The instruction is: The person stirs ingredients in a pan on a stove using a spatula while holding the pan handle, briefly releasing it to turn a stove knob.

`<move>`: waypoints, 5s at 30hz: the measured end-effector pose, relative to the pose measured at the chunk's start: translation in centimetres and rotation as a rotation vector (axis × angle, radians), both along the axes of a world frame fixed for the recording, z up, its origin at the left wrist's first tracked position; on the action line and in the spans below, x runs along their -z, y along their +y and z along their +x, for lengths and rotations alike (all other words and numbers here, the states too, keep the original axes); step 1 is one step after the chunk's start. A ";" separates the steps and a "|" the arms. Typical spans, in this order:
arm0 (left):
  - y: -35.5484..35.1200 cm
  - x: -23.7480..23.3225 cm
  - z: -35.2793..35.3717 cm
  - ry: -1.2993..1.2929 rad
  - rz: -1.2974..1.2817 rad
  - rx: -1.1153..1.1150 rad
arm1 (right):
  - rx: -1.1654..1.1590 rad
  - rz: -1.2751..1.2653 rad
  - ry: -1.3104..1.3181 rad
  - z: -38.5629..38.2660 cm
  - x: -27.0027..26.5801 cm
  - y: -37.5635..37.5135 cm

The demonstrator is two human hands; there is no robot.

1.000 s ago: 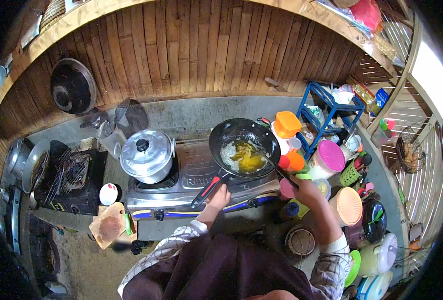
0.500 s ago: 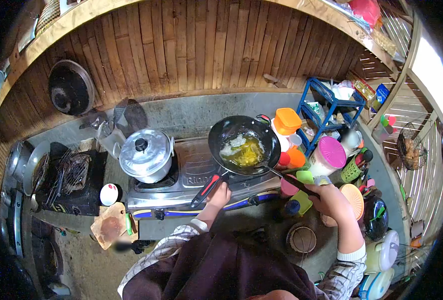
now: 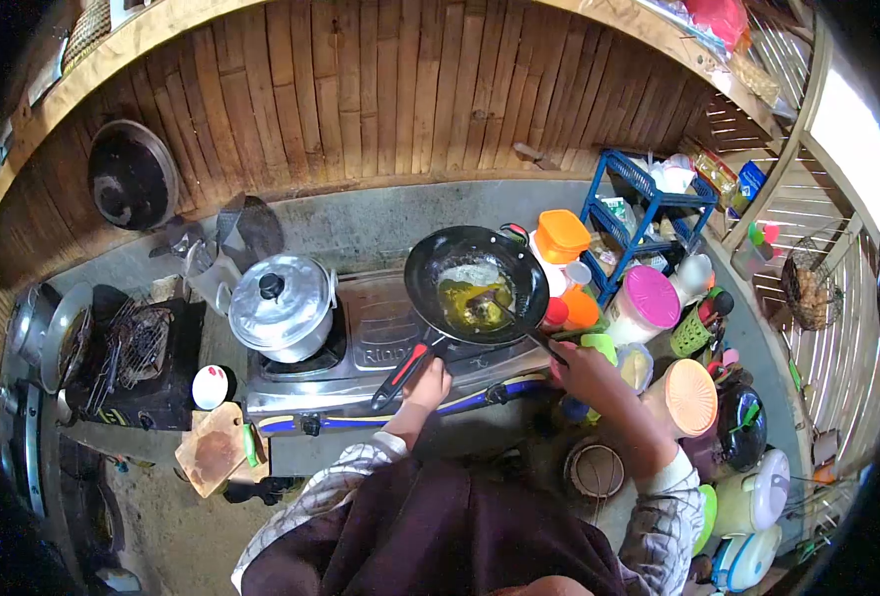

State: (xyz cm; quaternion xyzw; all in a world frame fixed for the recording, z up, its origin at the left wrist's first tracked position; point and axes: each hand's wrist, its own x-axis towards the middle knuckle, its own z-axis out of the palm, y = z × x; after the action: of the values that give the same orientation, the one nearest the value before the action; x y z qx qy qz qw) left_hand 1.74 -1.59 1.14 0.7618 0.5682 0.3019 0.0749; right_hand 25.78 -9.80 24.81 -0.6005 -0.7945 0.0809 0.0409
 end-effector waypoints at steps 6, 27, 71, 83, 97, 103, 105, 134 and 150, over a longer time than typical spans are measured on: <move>0.0 -0.2 -0.1 -0.025 0.017 0.017 | -0.033 0.240 0.025 0.0 5.1 4.3; 0.1 0.5 0.3 -0.029 0.044 -0.020 | 0.080 0.109 -0.125 0.9 2.4 3.8; -0.2 -0.2 -0.1 -0.006 -0.118 0.010 | 0.135 0.066 0.235 -2.2 4.7 6.8; 0.0 0.4 0.0 -0.022 -0.078 0.001 | 0.155 -0.018 0.200 -0.6 -1.3 0.6; 0.0 0.5 -0.1 -0.032 -0.023 0.042 | 0.256 -0.112 -0.053 -0.4 -6.8 -3.9; 0.2 0.8 -0.1 -0.038 -0.049 0.040 | 0.182 -0.068 0.035 1.2 -7.3 -4.5; 0.3 1.4 -0.1 -0.041 -0.082 0.037 | 0.186 -0.001 0.048 1.1 -7.9 -5.0; -9.5 -7.1 -3.7 -0.728 -0.524 0.380 | 0.107 0.061 0.168 1.1 4.6 2.7; -8.7 -7.0 -12.5 -1.709 -0.859 -0.114 | 0.187 0.182 0.455 1.2 6.3 5.3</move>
State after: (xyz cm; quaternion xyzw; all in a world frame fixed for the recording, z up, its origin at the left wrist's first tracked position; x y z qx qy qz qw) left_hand -10.75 -10.31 8.16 0.1627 0.4198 0.5246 0.7226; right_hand 26.97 -4.47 18.50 -0.6315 -0.7099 0.1380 0.2796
